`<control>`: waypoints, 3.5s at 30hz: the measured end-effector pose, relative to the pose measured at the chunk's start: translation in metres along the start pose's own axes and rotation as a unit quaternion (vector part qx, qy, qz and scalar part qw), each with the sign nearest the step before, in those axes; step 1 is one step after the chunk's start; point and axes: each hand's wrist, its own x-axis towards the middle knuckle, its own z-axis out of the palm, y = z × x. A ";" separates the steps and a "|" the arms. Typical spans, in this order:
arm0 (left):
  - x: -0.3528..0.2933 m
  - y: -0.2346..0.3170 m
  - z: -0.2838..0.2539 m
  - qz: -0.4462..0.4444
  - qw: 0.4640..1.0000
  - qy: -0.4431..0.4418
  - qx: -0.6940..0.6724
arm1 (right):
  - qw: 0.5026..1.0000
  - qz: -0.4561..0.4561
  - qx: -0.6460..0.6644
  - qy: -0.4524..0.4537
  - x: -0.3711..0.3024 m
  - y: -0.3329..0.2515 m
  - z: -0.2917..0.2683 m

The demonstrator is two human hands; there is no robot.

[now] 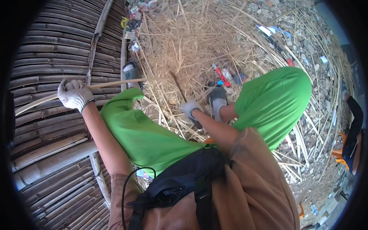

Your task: The person uses a knife to shave and smooth a thin strip of bamboo by hand. They hold the strip with one gloved hand and scrape the knife along the length of the bamboo repeatedly, occasionally turning it over to work on different sides.

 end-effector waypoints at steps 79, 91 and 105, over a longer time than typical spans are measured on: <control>-0.165 -0.230 -0.049 -0.344 0.681 -0.507 0.402 | 0.906 0.315 -0.104 0.261 -0.286 0.417 -0.146; -0.168 -0.225 -0.050 -0.343 0.683 -0.501 0.406 | 0.862 0.295 -0.123 0.393 -0.252 0.423 -0.215; -0.165 -0.234 -0.070 -0.357 0.675 -0.499 0.408 | 0.882 0.228 -0.055 0.408 -0.259 0.439 -0.201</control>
